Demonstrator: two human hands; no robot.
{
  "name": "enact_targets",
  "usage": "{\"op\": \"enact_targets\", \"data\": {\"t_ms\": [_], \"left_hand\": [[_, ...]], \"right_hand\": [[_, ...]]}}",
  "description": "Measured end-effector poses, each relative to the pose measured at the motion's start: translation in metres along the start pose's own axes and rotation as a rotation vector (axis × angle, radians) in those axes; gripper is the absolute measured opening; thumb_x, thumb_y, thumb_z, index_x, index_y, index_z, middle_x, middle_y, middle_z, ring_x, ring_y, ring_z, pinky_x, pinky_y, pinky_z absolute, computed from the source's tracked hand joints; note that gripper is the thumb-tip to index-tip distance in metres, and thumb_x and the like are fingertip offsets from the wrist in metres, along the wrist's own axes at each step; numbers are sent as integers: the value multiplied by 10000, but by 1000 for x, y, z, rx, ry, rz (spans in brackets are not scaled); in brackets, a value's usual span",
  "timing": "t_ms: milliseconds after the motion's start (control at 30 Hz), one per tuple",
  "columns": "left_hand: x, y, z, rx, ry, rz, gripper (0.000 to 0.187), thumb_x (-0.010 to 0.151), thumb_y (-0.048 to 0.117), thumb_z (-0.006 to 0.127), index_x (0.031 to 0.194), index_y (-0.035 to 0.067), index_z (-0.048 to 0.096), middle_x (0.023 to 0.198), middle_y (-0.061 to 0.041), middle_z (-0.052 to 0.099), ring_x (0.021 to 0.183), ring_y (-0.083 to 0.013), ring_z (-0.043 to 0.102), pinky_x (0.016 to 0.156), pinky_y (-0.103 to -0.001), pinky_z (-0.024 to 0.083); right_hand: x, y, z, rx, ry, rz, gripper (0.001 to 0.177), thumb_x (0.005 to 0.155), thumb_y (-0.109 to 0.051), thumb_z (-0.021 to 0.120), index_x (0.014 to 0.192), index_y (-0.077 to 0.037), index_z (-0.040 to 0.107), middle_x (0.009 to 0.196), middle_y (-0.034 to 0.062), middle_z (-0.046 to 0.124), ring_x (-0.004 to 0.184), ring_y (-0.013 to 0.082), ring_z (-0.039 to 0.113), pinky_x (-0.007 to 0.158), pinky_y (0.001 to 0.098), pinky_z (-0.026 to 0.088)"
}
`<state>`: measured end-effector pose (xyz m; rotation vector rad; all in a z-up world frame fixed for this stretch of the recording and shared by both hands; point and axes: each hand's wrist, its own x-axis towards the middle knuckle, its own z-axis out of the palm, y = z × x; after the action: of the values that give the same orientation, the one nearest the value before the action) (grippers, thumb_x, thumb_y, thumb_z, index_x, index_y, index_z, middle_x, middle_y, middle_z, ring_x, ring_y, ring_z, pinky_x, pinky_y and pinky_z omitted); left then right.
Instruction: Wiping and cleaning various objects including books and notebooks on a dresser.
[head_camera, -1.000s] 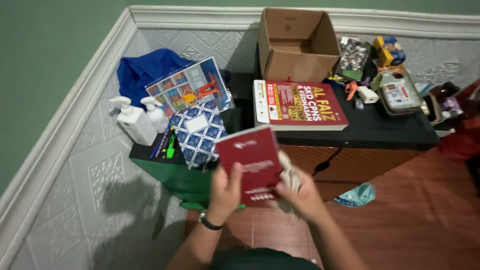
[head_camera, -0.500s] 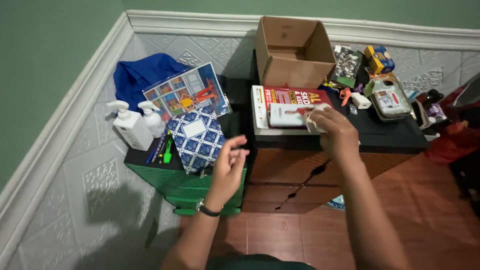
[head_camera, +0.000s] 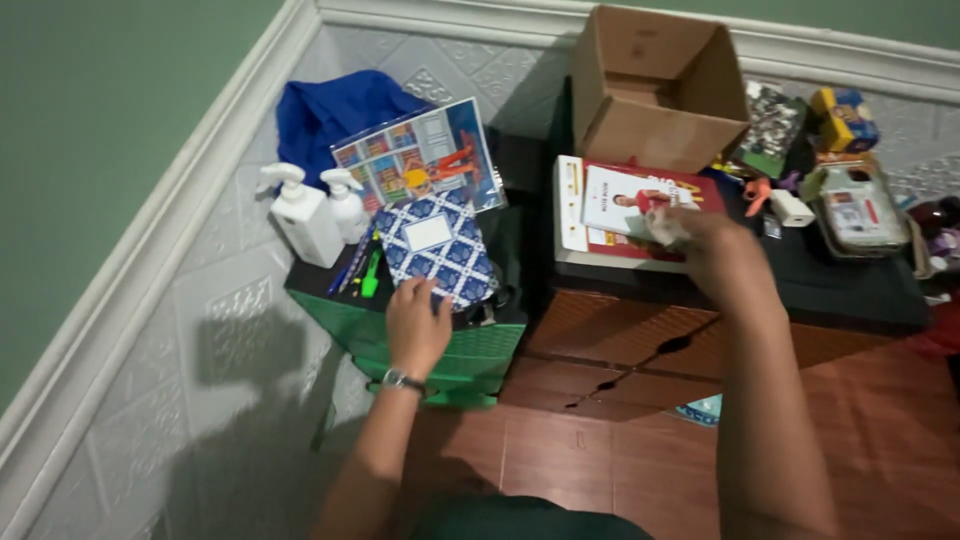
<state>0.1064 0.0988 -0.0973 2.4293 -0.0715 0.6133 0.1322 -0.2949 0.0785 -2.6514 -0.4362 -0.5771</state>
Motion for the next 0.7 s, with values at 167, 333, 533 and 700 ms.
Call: {"op": "enact_targets", "data": {"t_ms": [167, 333, 533, 700], "left_hand": [[23, -30, 35, 97, 211, -226, 765, 821, 347, 814, 1313, -159, 523, 1276, -368, 551, 1131, -509, 522, 966, -545, 429], [42, -59, 40, -64, -68, -597, 751, 737, 414, 880, 1193, -87, 558, 1141, -319, 672, 1075, -470, 642, 968, -508, 517], [44, -67, 56, 19, 103, -517, 670, 617, 295, 981, 1023, -95, 617, 977, -335, 649, 922, -506, 638, 811, -542, 529], [51, -54, 25, -121, -38, -562, 555, 682, 295, 951, 1014, -39, 659, 1088, -244, 702, 1019, -413, 669, 881, -479, 534]], "right_hand": [[-34, -16, 42, 188, 390, 47, 446, 840, 130, 590, 1251, -1, 700, 1167, 194, 730, 1084, 284, 718, 926, 397, 578], [-74, -45, 113, 299, 422, -22, 470, 795, 129, 587, 1226, -15, 708, 1135, 205, 739, 995, 271, 742, 822, 365, 632], [-109, -81, 135, 543, 244, 102, 454, 836, 110, 611, 1257, -38, 697, 1176, 184, 746, 979, 226, 758, 797, 327, 606], [-129, -85, 130, 705, 172, 201, 436, 860, 84, 619, 1286, 12, 672, 1185, 157, 751, 1061, 209, 723, 907, 300, 562]]}}
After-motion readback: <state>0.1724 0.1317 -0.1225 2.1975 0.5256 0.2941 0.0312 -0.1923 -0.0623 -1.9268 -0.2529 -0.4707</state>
